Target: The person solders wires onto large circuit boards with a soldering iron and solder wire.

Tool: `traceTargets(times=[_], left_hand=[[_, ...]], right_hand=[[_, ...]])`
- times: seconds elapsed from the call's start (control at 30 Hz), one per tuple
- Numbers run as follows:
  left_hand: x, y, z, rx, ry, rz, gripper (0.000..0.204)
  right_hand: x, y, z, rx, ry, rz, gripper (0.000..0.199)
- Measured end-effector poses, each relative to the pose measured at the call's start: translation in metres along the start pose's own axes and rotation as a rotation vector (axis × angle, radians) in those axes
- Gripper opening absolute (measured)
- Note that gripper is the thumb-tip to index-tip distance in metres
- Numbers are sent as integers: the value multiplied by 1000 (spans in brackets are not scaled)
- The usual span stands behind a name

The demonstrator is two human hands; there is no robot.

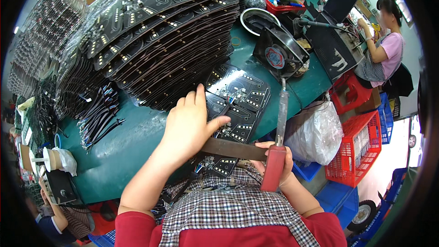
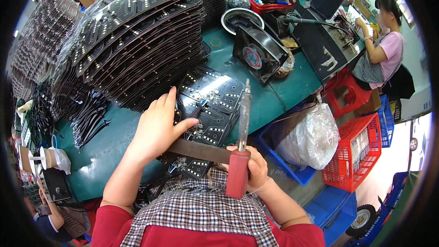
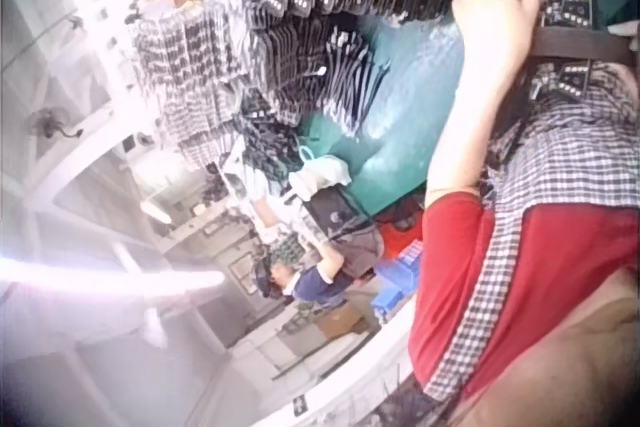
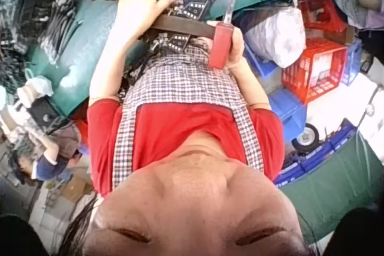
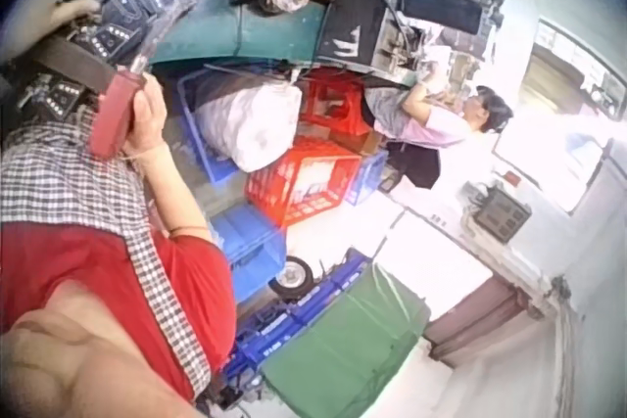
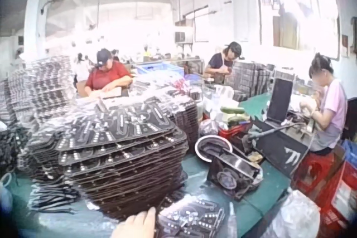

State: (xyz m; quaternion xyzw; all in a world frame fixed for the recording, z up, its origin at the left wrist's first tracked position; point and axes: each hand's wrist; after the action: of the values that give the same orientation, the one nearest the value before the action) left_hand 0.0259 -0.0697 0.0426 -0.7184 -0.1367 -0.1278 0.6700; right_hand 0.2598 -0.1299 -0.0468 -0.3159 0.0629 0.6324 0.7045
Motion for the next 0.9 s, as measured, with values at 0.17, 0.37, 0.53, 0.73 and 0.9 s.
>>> traceTargets(times=[0.17,0.37,0.53,0.73,0.9], left_hand=[[-17,1,7,-95,-34,-164,78],[-20,10,7,140,61,-393,65],[-23,4,10,0,-17,-929,40],[-12,-29,-16,121,114,-1237,29],[-5,-54,-42,328,296,-1162,29]], right_hand=[[-14,-2,-3,4,-56,-135,106],[-17,1,-3,40,-126,-266,106],[-29,3,0,19,-74,-270,108],[-47,-5,8,16,234,-101,99],[-56,-11,23,-48,362,-69,70]])
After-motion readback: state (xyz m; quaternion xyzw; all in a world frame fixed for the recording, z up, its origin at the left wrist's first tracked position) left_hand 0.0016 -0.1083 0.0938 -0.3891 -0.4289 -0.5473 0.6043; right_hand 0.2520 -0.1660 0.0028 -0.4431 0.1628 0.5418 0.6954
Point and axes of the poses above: each hand's wrist, its own z-axis towards the middle knuckle, its own y-axis out of the palm, x = y × z, and after that the axes turned 6 degrees about -y, right-handed
